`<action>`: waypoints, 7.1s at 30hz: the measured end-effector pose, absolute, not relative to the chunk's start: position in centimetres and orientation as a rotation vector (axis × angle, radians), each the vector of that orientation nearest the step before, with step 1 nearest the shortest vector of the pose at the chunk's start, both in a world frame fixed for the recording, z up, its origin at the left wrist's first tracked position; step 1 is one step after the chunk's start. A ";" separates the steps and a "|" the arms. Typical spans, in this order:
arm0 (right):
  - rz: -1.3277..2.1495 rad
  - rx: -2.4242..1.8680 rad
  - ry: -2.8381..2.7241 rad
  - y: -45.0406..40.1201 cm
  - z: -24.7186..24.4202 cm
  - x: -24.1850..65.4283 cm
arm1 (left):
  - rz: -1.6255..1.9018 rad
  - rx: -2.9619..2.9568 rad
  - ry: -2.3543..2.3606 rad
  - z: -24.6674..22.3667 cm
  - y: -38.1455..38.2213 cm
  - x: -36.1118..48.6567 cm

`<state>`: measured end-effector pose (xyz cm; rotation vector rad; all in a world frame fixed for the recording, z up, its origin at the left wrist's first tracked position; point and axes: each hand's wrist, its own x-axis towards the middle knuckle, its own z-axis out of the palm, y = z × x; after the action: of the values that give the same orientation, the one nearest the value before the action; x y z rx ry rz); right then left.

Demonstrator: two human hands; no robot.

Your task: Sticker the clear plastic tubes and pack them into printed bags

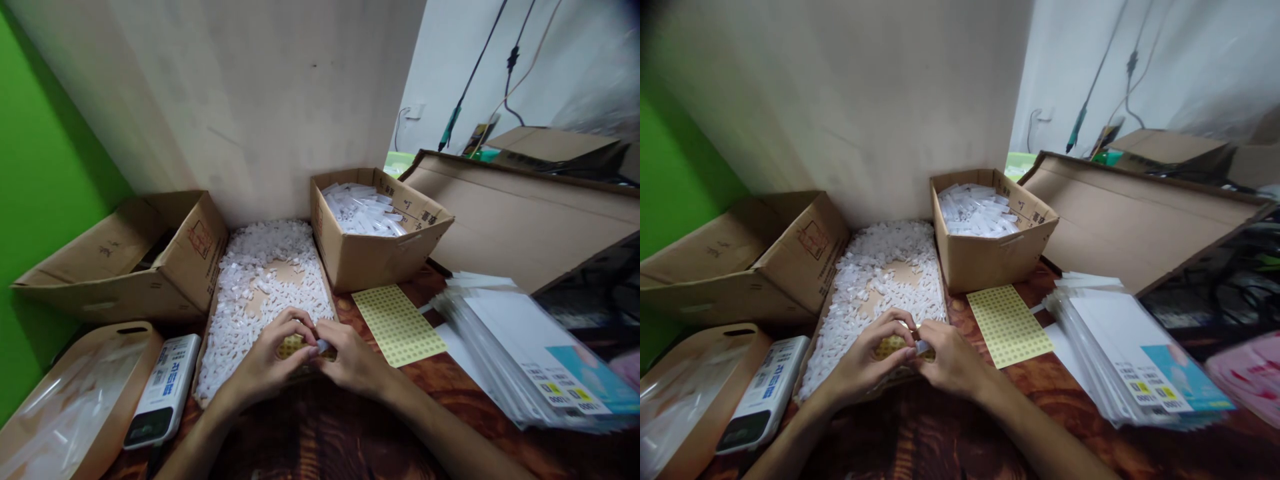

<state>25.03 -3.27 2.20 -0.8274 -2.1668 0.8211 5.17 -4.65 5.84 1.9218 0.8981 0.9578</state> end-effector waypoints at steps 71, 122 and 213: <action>0.814 -0.833 -2.181 -3.5 3.1 25.2 | 0.913 2.114 0.973 6.1 -4.9 4.4; 0.838 -0.832 -2.184 -3.4 2.8 25.2 | 1.105 2.983 0.858 6.9 -5.2 4.5; 1.273 -0.880 -1.758 -3.6 4.6 25.6 | 1.187 3.116 0.845 6.8 -5.6 3.6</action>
<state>25.60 -3.63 4.56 -0.8799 -1.7577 1.2733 3.61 -5.55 6.82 3.1165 0.8454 1.1867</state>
